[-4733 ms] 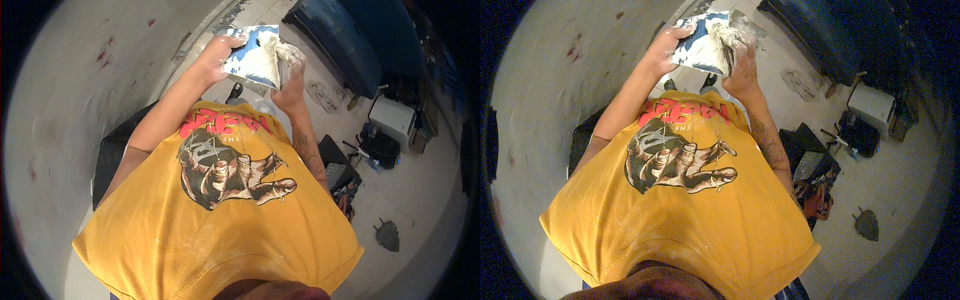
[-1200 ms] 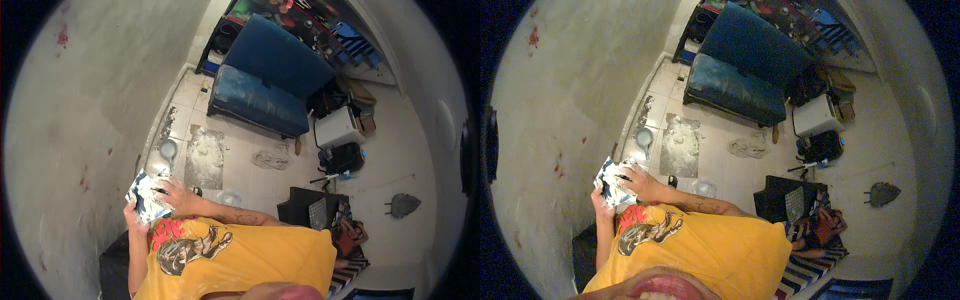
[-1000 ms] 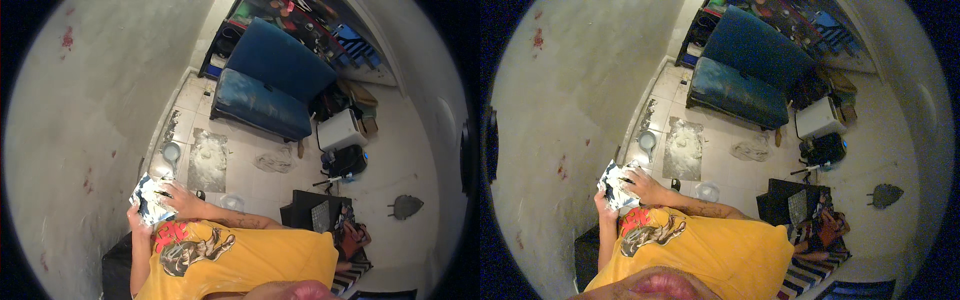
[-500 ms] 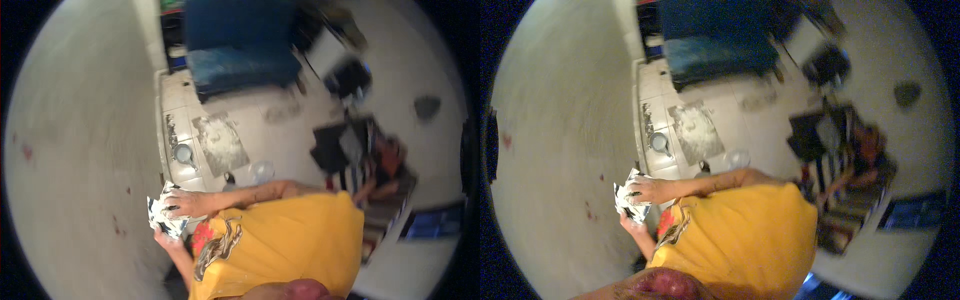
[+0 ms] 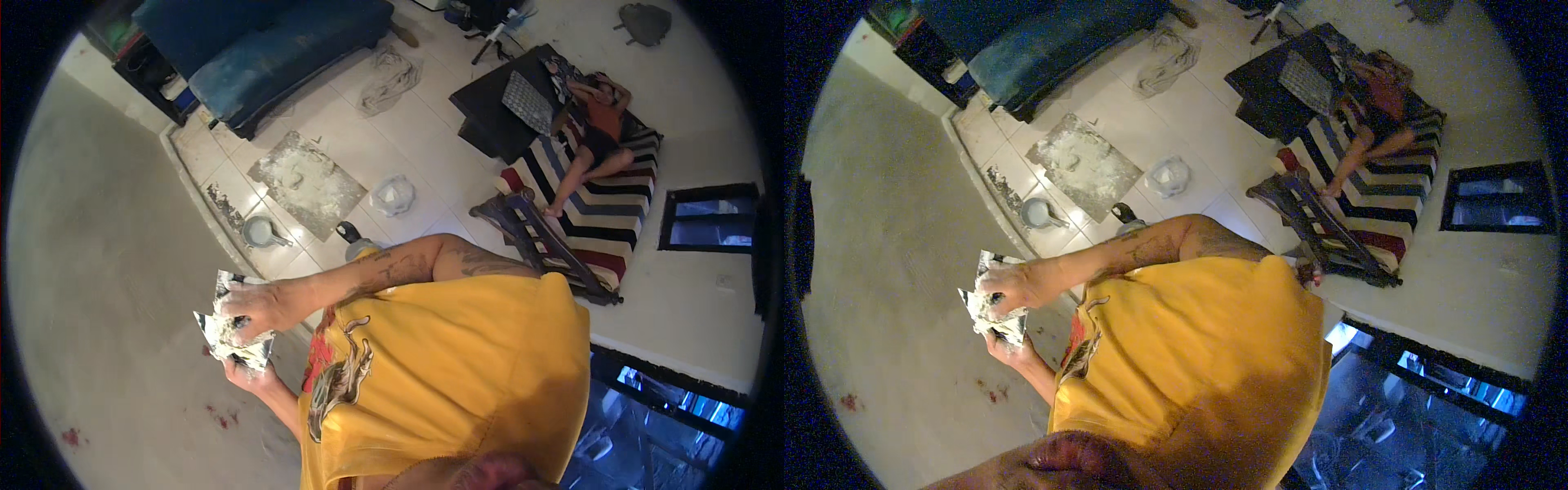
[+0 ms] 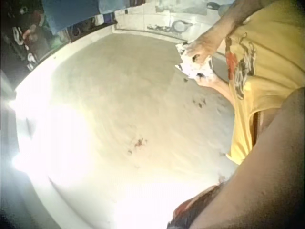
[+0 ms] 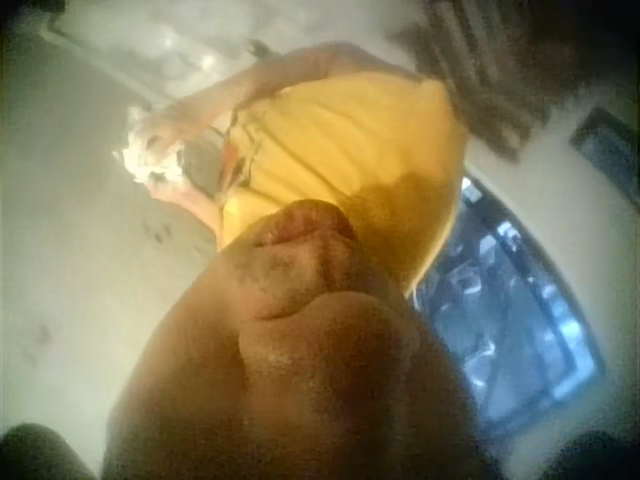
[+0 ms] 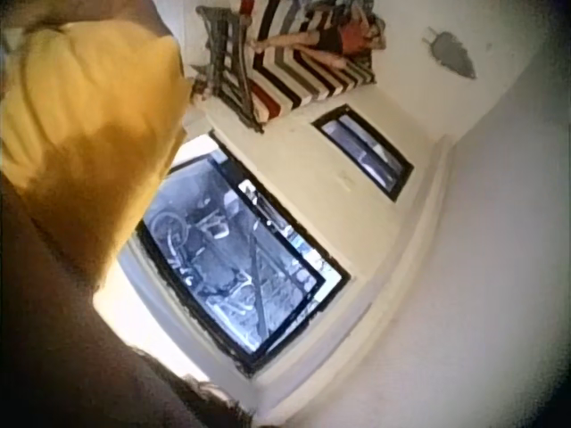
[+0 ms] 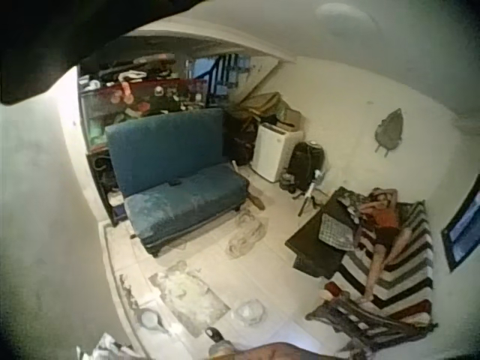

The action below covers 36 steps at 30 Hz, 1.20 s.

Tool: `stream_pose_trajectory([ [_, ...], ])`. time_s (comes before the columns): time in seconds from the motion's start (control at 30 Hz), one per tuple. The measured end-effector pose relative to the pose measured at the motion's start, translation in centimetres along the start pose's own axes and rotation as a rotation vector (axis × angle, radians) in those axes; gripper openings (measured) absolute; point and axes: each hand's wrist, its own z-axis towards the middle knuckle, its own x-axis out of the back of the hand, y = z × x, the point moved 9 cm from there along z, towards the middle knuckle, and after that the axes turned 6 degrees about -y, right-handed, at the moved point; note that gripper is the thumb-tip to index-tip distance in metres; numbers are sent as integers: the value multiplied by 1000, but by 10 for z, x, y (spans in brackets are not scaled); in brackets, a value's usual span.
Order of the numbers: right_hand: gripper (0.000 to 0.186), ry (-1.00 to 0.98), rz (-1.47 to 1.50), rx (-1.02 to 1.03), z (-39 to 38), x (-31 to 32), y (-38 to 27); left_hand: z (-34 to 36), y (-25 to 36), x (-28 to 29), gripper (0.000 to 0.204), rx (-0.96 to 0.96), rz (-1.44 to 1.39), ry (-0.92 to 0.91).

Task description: Applying and smoothing plaster or joint compound on a wall using putty knives.

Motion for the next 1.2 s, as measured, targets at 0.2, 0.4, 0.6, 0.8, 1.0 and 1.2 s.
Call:
stream_pose_trajectory([
  [0.2,18,-100,-22,-54,-9,-21,2,5,1,19,41,15,-14,-3],
  [0.4,29,-59,-108,19,-8,-25,-6,-3,6,24,42,21,-48,36],
  [0.6,26,-144,77,-46,-21,-42,12,-7,1,36,41,23,-83,75],
  [0.8,44,-381,-7,-136,-70,-66,58,-8,27,41,34,-28,-100,-161],
  [1.0,47,-463,-82,-825,-260,-87,164,-1,69,48,34,-160,-111,-151],
  [1.2,27,-667,-99,-1596,-517,-103,154,7,53,33,35,-101,-54,-198],
])
